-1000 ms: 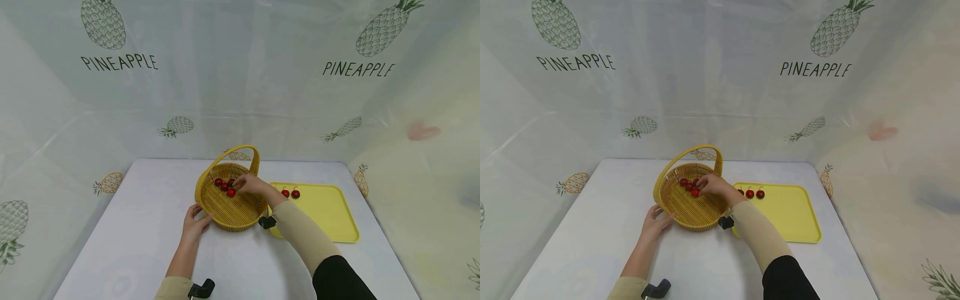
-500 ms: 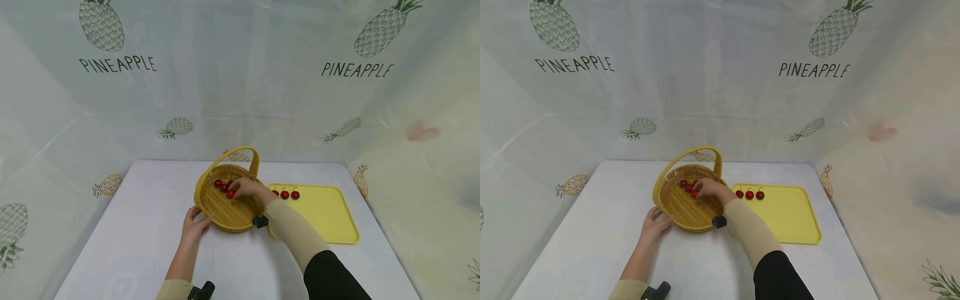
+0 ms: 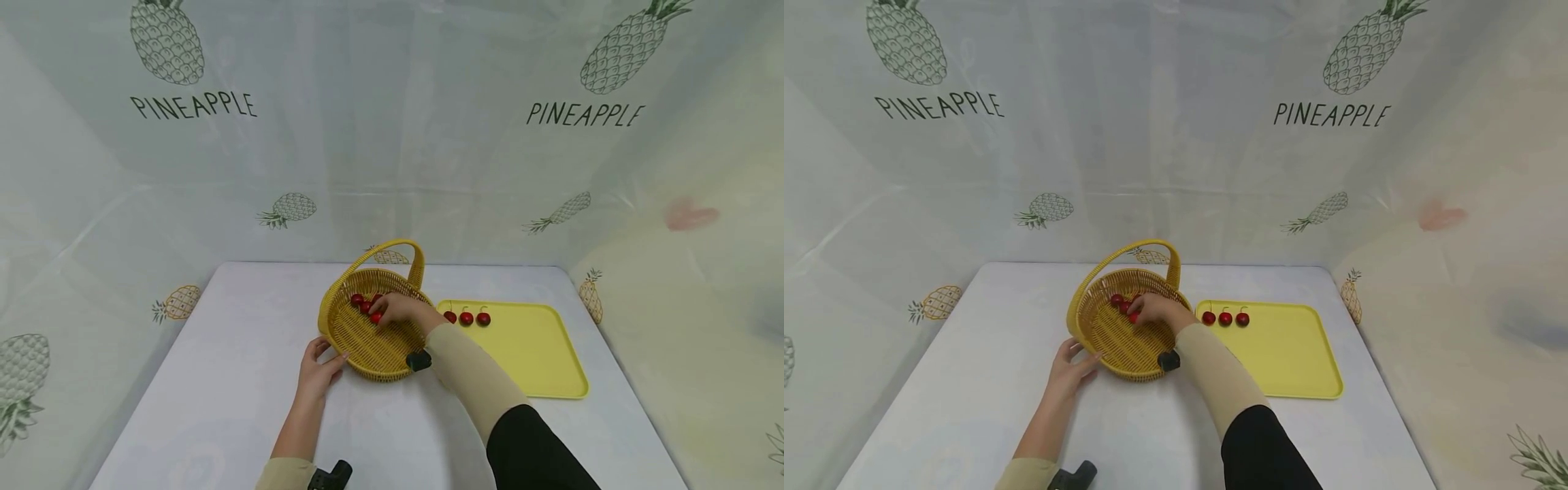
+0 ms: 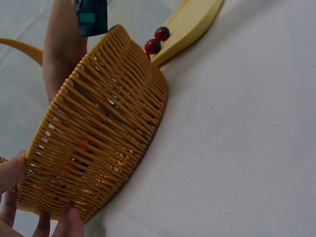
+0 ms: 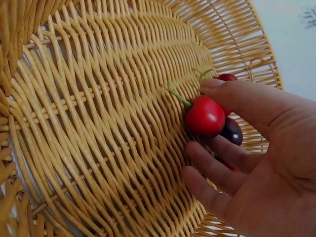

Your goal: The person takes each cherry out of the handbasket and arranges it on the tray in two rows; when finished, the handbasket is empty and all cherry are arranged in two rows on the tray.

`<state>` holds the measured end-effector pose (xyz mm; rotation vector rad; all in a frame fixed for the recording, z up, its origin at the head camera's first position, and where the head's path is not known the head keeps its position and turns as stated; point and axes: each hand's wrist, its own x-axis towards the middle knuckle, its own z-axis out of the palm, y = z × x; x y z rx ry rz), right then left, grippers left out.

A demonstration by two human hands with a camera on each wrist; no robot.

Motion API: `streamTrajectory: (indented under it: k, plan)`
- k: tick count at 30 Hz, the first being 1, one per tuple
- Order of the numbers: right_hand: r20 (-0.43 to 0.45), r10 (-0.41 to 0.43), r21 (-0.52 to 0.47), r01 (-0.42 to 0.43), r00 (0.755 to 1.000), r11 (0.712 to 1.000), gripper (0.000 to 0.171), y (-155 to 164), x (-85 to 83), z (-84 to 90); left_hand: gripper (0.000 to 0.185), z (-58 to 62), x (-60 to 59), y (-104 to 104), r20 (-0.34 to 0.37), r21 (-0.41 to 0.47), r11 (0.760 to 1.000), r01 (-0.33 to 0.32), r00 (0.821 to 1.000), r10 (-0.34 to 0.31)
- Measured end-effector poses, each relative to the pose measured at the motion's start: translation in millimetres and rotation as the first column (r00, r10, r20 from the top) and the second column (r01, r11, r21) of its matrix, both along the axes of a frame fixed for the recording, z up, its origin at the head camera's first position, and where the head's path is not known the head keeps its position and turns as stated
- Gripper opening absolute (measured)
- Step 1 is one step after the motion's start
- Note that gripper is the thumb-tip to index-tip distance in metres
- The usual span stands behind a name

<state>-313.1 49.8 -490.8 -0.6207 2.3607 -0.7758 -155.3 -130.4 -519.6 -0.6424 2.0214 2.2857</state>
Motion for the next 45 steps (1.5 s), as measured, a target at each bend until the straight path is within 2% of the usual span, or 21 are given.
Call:
streamTrajectory:
  k: [5,12,20,24,34,41,45]
  plan:
    - [0.023,-0.014,0.009,0.014,1.000,1.000,0.039,2.1,0.8,0.7,0.059,0.0,-0.6,2.4,-0.002,0.007,1.000,0.001,1.000,-0.001]
    - [0.011,-0.003,0.013,0.003,1.000,1.000,0.041,5.0,1.1,1.4,0.059,1.6,-1.4,6.2,-0.011,0.004,1.000,0.007,1.000,-0.007]
    - [0.027,-0.012,-0.003,0.012,1.000,1.000,0.036,9.1,3.3,4.2,0.059,1.1,-2.3,7.9,-0.013,0.003,1.000,0.008,1.000,-0.008]
    - [0.020,0.004,-0.011,-0.004,1.000,1.000,0.035,12.8,4.8,8.3,0.060,1.5,-2.5,7.3,-0.008,0.004,1.000,0.008,1.000,-0.008]
    - [0.014,-0.020,-0.036,0.020,1.000,0.999,0.034,23.7,10.3,20.2,0.063,2.7,0.2,4.5,-0.002,0.005,1.000,0.011,1.000,-0.010]
    - [0.003,0.005,-0.008,-0.005,1.000,1.000,0.034,34.0,17.4,27.3,0.065,2.4,2.8,1.5,0.008,0.017,1.000,0.009,1.000,-0.009]
    - [-0.011,0.017,-0.024,-0.017,1.000,1.000,0.035,41.1,21.9,32.5,0.065,1.2,2.9,0.6,0.002,0.015,1.000,0.008,1.000,-0.008]
